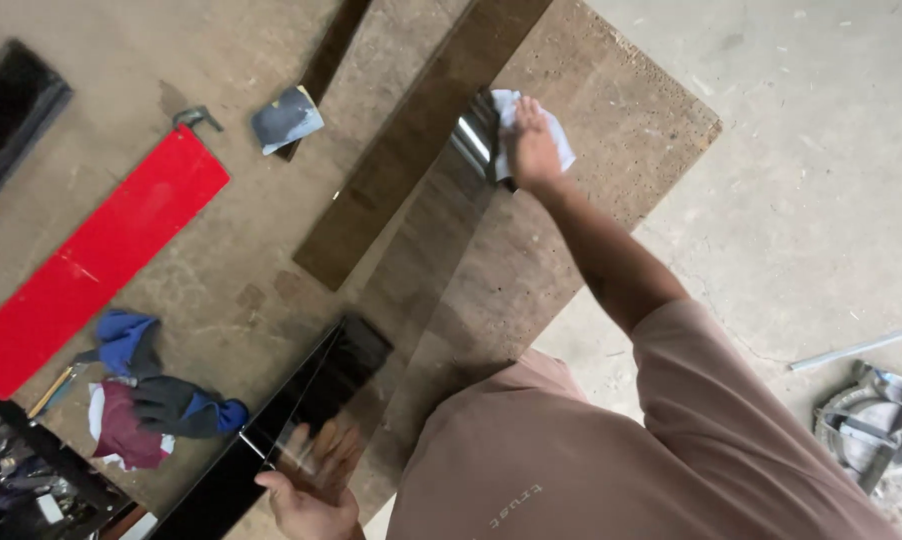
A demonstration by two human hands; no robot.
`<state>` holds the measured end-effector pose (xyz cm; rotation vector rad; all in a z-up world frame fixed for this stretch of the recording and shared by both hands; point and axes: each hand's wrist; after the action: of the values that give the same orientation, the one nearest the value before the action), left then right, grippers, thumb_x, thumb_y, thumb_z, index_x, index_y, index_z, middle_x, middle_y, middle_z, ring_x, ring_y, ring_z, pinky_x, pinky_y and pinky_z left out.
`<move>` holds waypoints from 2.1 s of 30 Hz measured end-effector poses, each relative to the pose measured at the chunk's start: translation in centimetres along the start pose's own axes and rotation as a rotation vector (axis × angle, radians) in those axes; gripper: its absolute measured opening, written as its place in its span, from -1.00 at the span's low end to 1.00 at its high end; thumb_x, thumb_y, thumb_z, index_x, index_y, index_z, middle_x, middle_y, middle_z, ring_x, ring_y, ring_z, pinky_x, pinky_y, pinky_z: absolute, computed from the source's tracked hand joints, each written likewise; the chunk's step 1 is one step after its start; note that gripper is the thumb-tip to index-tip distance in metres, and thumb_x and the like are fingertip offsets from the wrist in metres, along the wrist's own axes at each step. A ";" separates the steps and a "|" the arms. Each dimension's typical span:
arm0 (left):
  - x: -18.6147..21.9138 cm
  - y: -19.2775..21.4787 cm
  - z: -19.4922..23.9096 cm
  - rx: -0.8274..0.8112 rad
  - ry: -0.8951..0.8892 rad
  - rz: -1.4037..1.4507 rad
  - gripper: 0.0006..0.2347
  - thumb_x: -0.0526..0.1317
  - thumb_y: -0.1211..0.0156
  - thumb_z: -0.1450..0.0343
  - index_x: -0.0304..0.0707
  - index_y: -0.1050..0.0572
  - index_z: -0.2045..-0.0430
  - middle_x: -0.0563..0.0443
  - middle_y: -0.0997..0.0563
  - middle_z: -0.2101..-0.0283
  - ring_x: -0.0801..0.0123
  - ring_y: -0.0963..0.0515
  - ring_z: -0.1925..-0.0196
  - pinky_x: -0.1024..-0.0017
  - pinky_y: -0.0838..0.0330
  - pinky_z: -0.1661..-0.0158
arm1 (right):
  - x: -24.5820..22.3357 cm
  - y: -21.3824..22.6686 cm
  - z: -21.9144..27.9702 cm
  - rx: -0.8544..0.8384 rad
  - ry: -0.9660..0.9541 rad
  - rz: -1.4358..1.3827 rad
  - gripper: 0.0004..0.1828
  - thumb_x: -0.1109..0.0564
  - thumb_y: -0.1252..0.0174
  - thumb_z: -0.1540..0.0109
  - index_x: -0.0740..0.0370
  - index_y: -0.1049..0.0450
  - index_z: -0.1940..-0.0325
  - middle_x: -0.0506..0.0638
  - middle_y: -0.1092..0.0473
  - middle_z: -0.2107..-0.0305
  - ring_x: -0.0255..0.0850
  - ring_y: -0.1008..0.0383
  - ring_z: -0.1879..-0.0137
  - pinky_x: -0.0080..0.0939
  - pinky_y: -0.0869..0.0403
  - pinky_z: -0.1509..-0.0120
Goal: Sanding the edges and wiping down the surfaces of long dark panels on a workbench
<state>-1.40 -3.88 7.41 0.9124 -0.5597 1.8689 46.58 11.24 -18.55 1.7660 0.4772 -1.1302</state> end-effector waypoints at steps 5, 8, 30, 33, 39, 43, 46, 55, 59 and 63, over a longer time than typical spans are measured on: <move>1.5 -1.4 0.8 -0.001 0.021 -0.105 -0.16 0.39 0.25 -0.31 -0.43 -0.41 -0.22 -0.53 -0.57 -0.07 -0.50 -0.59 -0.02 -0.15 -0.49 0.13 | 3.8 2.4 1.7 0.003 0.049 0.401 -0.50 0.16 0.12 -0.36 0.41 -0.32 -0.37 0.42 -0.21 -0.35 0.33 -0.10 -0.49 0.19 -0.03 -0.55; 1.0 -0.4 -0.3 -0.104 0.004 -0.020 -0.15 0.41 0.23 -0.30 -0.42 -0.43 -0.20 -0.54 -0.60 -0.02 -0.50 -0.63 0.07 -0.06 -0.52 0.23 | -7.2 6.4 9.1 0.112 -0.228 0.093 -0.10 -0.34 0.24 -0.42 0.40 0.17 -0.58 0.39 0.04 -0.50 0.35 0.11 -0.60 0.20 0.20 -0.62; 9.4 -1.3 2.1 -1.108 -2.140 -0.733 -0.50 0.17 0.18 -0.54 -0.19 -0.58 -0.04 -0.33 -0.61 0.04 -0.28 -0.66 0.06 0.03 -0.58 0.11 | -25.3 6.2 18.4 -0.080 -0.798 -1.425 -0.48 0.37 -0.01 -0.21 0.50 -0.23 -0.28 0.48 -0.30 -0.24 0.53 -0.25 -0.37 0.71 -0.26 -0.29; 12.3 -1.4 1.3 -1.233 -2.021 -0.933 -0.44 0.26 0.32 -0.52 -0.04 -0.48 -0.18 -0.19 -0.53 -0.19 -0.36 -0.37 -0.36 -0.30 -0.15 -0.25 | -24.1 6.1 15.6 -0.107 -0.614 -1.591 -0.65 0.39 -0.03 -0.23 0.27 -0.51 -0.08 0.46 -0.36 -0.21 0.43 -0.23 -0.46 0.63 -0.32 -0.34; 6.8 -3.0 -7.8 -0.547 -0.629 0.082 -0.44 0.09 0.14 -0.52 -0.48 -0.33 -0.24 -0.48 -0.56 -0.08 -0.21 -0.57 -0.24 0.17 -0.52 -0.15 | -20.7 3.7 8.2 -0.114 -0.333 -1.675 -0.51 0.31 -0.09 -0.24 0.04 -0.45 -0.24 0.06 -0.40 -0.28 0.26 -0.33 -0.45 0.58 -0.49 -0.33; 6.0 -8.5 -10.9 -0.539 -0.052 0.171 -0.53 0.19 0.29 -0.56 -0.04 -0.38 -0.18 -0.33 -0.49 -0.18 -0.44 -0.56 -0.11 -0.10 -0.57 0.08 | -19.4 0.2 4.6 -0.016 -0.346 -1.702 -0.47 0.35 -0.05 -0.26 0.01 -0.39 -0.30 -0.01 -0.42 -0.25 0.23 -0.41 -0.38 0.58 -0.51 -0.27; 5.0 -10.5 -14.6 -0.413 0.024 0.103 -0.53 0.21 0.33 -0.55 -0.04 -0.39 -0.13 -0.19 -0.56 -0.04 -0.28 -0.64 0.01 -0.01 -0.58 0.18 | -18.4 -2.7 3.4 -0.019 -0.400 -1.737 -0.47 0.37 -0.01 -0.27 -0.01 -0.40 -0.30 -0.03 -0.47 -0.20 0.20 -0.44 -0.34 0.62 -0.46 -0.28; 0.2 -13.9 -22.4 0.032 0.148 0.000 -0.68 0.20 0.12 -0.53 0.14 -0.51 0.29 0.23 -0.37 0.45 0.29 -0.59 0.50 0.27 -0.55 0.45 | -14.6 -8.6 1.4 -0.024 -0.521 -1.832 -0.45 0.39 0.01 -0.28 0.05 -0.37 -0.33 0.04 -0.42 -0.24 0.24 -0.41 -0.34 0.67 -0.42 -0.28; 0.6 -15.4 -22.4 0.022 0.123 -0.060 -0.69 0.18 0.15 -0.54 0.08 -0.44 0.35 0.22 -0.35 0.44 0.37 -0.57 0.51 0.35 -0.55 0.40 | -13.6 -9.1 0.4 0.015 -0.550 -1.844 -0.44 0.41 0.03 -0.28 0.08 -0.36 -0.35 0.08 -0.41 -0.26 0.27 -0.40 -0.34 0.67 -0.42 -0.27; 0.6 -16.5 -23.0 0.022 0.145 -0.076 -0.70 0.16 0.16 -0.53 0.09 -0.43 0.38 0.23 -0.34 0.45 0.38 -0.56 0.51 0.36 -0.55 0.41 | -12.7 -9.6 0.0 0.034 -0.548 -1.848 -0.44 0.41 0.03 -0.28 0.09 -0.35 -0.35 0.09 -0.41 -0.25 0.26 -0.41 -0.34 0.68 -0.41 -0.28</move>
<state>5.05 19.96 -6.40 0.7936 -0.4115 1.8582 33.38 17.77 -12.56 0.5132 1.8342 -2.6420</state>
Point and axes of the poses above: each hand's wrist, its own z-axis away from the middle knuckle, its own y-axis out of the back of the hand, x = y × z
